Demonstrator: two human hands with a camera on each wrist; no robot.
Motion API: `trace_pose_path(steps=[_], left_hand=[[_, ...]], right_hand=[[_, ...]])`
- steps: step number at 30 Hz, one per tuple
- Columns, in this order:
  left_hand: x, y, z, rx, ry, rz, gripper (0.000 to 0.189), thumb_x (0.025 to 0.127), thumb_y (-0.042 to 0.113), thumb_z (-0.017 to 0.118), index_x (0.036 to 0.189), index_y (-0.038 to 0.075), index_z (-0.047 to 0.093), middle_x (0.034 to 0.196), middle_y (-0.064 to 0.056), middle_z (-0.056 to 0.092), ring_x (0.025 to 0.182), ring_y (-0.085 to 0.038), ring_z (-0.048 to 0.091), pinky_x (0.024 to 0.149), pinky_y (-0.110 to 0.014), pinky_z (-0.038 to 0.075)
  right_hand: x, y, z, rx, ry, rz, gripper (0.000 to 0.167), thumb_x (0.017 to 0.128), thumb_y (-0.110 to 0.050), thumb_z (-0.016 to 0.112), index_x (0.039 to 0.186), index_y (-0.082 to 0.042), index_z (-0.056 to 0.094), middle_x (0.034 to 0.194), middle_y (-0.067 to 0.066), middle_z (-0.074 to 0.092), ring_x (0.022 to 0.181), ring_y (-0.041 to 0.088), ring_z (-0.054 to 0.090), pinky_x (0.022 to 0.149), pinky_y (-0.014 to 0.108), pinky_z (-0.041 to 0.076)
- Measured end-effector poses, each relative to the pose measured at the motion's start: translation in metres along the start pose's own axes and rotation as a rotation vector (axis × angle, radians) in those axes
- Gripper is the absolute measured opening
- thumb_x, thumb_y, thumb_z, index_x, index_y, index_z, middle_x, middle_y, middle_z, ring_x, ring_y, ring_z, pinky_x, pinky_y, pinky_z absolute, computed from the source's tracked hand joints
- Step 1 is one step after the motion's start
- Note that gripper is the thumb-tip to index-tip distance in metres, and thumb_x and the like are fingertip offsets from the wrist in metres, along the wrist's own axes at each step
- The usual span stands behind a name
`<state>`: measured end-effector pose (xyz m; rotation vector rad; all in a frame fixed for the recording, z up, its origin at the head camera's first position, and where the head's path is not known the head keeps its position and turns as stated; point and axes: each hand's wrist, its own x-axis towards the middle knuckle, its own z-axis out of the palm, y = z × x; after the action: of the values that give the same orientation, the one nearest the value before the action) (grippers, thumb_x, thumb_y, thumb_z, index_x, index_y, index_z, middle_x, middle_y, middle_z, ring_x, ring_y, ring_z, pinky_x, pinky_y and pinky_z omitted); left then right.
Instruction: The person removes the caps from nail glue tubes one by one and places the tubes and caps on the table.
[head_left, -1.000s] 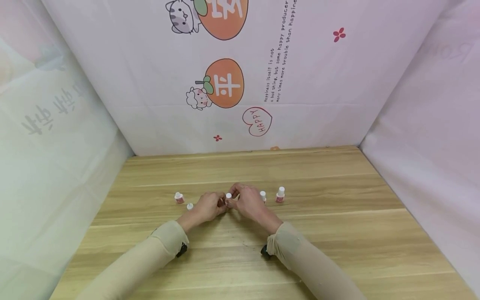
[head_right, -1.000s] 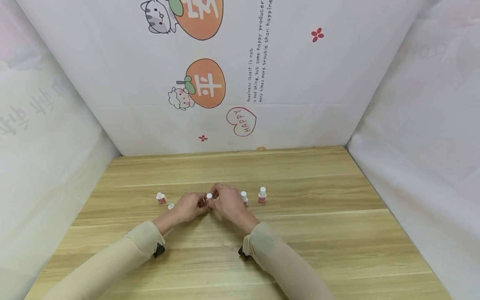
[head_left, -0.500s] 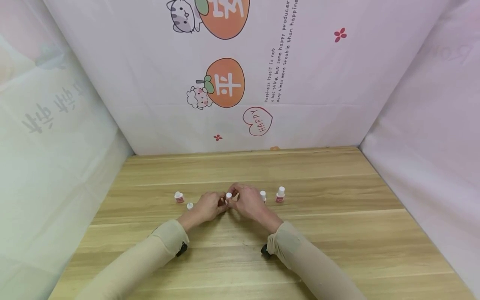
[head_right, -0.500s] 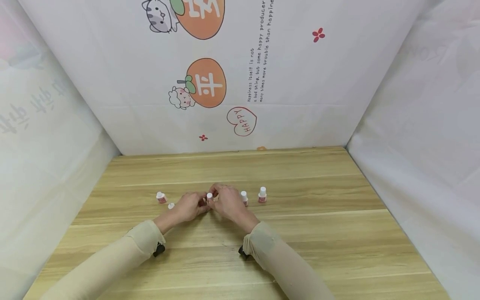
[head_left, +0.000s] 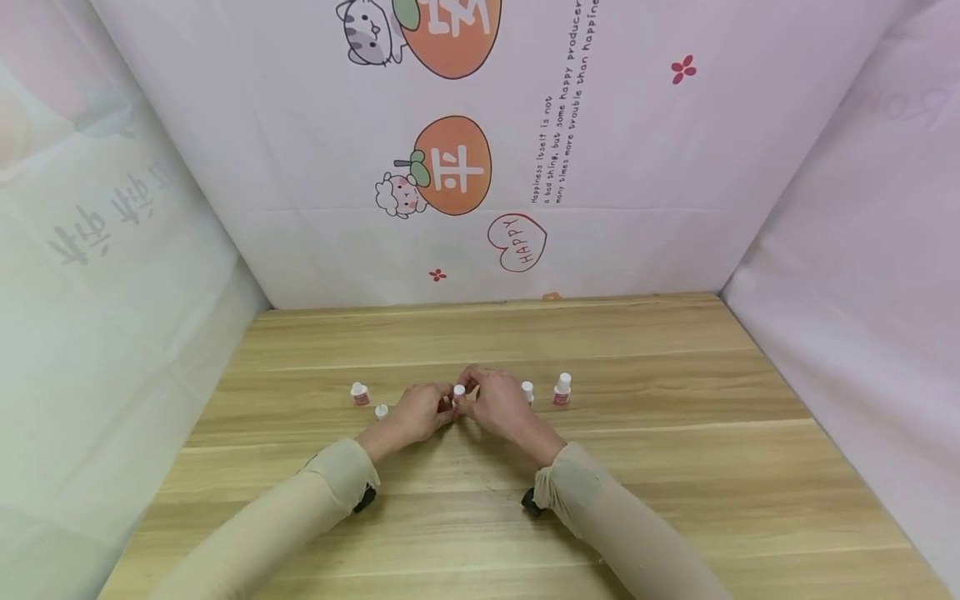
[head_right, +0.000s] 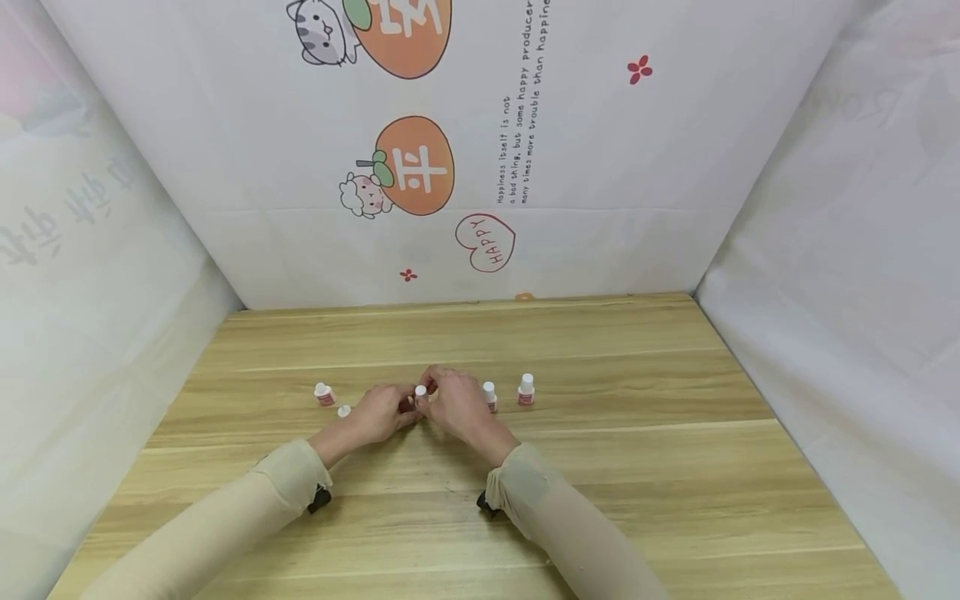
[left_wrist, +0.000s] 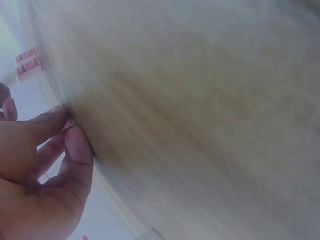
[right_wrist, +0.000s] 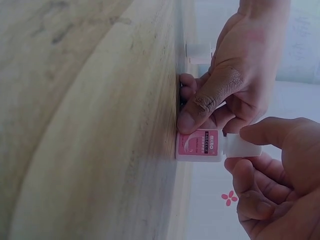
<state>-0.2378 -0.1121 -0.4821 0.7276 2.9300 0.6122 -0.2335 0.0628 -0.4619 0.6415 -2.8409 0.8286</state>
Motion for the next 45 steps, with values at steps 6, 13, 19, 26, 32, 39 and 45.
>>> trace_pose_path(steps=[6,13,19,26,32,39,45], left_hand=[[-0.0001,0.0004,0.0006,-0.003,0.005,-0.008,0.021,0.093,0.019,0.072,0.110,0.008,0.066,0.080,-0.003,0.064,0.074,-0.017,0.057,0.069,-0.037,0.049],[-0.0009,0.0003,0.0006,0.005,-0.008,-0.019,0.020,0.093,0.022,0.071,0.107,0.008,0.066,0.082,-0.003,0.066,0.075,-0.017,0.059,0.071,-0.036,0.050],[-0.0014,0.0003,0.0006,-0.008,-0.004,0.006,0.021,0.093,0.020,0.072,0.108,0.007,0.066,0.084,-0.004,0.068,0.077,-0.018,0.062,0.072,-0.038,0.051],[0.0005,-0.0007,0.0013,-0.022,0.001,-0.016,0.020,0.092,0.020,0.072,0.108,0.008,0.067,0.085,-0.004,0.069,0.078,-0.017,0.063,0.074,-0.038,0.052],[-0.0001,0.0002,-0.0002,-0.016,0.012,-0.020,0.014,0.091,0.019,0.073,0.099,0.009,0.067,0.084,-0.003,0.069,0.077,-0.016,0.063,0.073,-0.036,0.052],[-0.0007,0.0002,-0.0002,-0.020,0.013,-0.017,0.017,0.092,0.021,0.072,0.102,0.009,0.067,0.084,-0.004,0.069,0.077,-0.017,0.063,0.073,-0.037,0.052],[-0.0002,-0.0010,0.0009,-0.025,0.015,-0.017,0.020,0.092,0.021,0.072,0.107,0.008,0.067,0.086,-0.004,0.070,0.080,-0.018,0.065,0.076,-0.037,0.053]], right_hand=[[-0.0002,0.0007,0.0006,-0.015,-0.002,-0.017,0.013,0.090,-0.029,0.072,0.098,-0.020,0.067,0.094,-0.003,0.073,0.082,0.015,0.065,0.071,0.029,0.049],[-0.0003,0.0007,0.0002,0.029,-0.013,0.016,0.016,0.089,-0.030,0.073,0.096,-0.017,0.066,0.090,-0.003,0.071,0.078,0.013,0.062,0.071,0.028,0.049],[-0.0008,0.0004,0.0002,0.003,-0.015,0.010,0.015,0.089,-0.029,0.072,0.097,-0.017,0.067,0.090,-0.004,0.071,0.079,0.013,0.063,0.071,0.029,0.049],[-0.0008,0.0006,0.0000,-0.027,-0.009,-0.007,0.014,0.090,-0.031,0.072,0.097,-0.020,0.067,0.092,-0.005,0.072,0.082,0.016,0.065,0.074,0.032,0.049],[-0.0010,0.0000,-0.0011,0.005,-0.012,0.021,0.017,0.089,-0.033,0.074,0.097,-0.019,0.067,0.091,-0.004,0.072,0.081,0.015,0.064,0.073,0.032,0.049],[-0.0006,-0.0004,-0.0016,0.012,-0.011,0.022,0.015,0.089,-0.031,0.074,0.095,-0.019,0.067,0.090,-0.004,0.072,0.077,0.014,0.062,0.070,0.030,0.048],[-0.0007,-0.0003,-0.0016,-0.012,-0.004,-0.018,0.012,0.089,-0.029,0.072,0.096,-0.020,0.068,0.092,-0.003,0.073,0.080,0.015,0.065,0.071,0.031,0.049]])
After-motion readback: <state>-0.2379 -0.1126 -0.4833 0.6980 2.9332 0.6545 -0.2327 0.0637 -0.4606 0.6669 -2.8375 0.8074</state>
